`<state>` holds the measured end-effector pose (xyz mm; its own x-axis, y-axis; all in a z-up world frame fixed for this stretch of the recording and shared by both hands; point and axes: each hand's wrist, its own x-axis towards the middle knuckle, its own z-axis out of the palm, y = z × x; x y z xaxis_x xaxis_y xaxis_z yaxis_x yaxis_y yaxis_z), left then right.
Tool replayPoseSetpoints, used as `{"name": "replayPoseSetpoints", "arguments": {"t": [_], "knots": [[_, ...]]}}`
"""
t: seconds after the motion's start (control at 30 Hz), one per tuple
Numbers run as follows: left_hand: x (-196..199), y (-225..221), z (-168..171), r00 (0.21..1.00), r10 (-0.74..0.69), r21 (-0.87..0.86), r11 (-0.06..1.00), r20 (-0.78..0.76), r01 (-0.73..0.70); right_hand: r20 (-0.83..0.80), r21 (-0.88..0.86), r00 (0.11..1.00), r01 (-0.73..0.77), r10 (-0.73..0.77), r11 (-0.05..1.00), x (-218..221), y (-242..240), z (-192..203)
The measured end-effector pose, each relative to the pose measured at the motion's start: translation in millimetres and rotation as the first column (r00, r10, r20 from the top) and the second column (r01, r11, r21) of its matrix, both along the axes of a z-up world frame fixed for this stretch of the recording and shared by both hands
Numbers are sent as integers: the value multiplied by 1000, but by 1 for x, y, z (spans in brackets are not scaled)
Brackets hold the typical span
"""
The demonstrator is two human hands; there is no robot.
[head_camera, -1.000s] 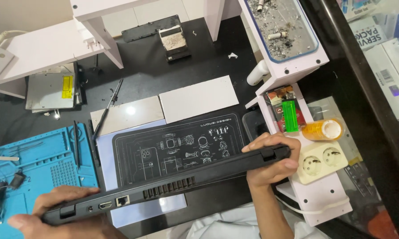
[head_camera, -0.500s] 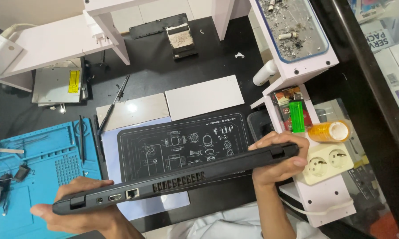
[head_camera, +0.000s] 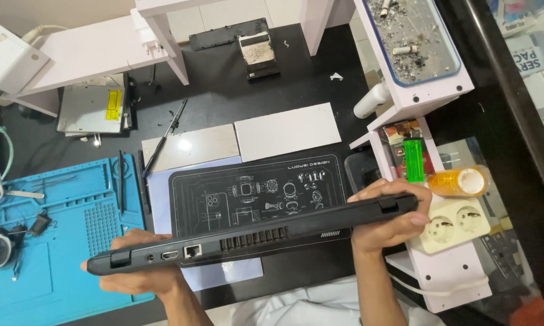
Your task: Reassembling the bottom casing and components of a laptop.
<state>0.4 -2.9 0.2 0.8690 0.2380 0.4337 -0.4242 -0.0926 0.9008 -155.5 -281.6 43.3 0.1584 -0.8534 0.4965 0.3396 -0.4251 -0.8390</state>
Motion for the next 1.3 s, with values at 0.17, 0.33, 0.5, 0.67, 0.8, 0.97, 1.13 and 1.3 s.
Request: {"name": "replayPoseSetpoints", "arguments": {"t": [0.17, 0.33, 0.5, 0.67, 0.8, 0.97, 1.13, 1.3], "knots": [[-5, -4, -15, 996, -22, -104, 994, -89, 13, 5, -4, 1000, 7, -7, 1000, 0, -1, -2], [-7, -13, -29, 956, 240, 513, 807, 170, -293, 18, 3, 999, -31, 31, 1000, -1, -1, 0], [-15, 2, -79, 989, -141, -207, 970, -43, 130, 13, 11, 1000, -20, 20, 1000, -4, 0, -3], [-10, 8, -134, 993, -51, -255, 967, -108, 22, 33, 38, 999, -32, 30, 999, -1, -1, -2], [-1, 19, -141, 970, 227, -5, 974, -89, -228, -52, 13, 998, 24, -23, 1000, 3, -6, 2], [55, 80, -125, 897, 408, 327, 835, 170, -442, 106, 106, 993, -71, 60, 992, 1, 6, 7], [80, 58, 56, 826, 84, 366, 868, 558, -336, 166, 348, 974, -202, 152, 915, -11, 22, 4], [76, 12, 158, 726, -197, 675, 581, 659, -454, -35, 406, 998, -35, 54, 913, -15, 25, -56]]}}
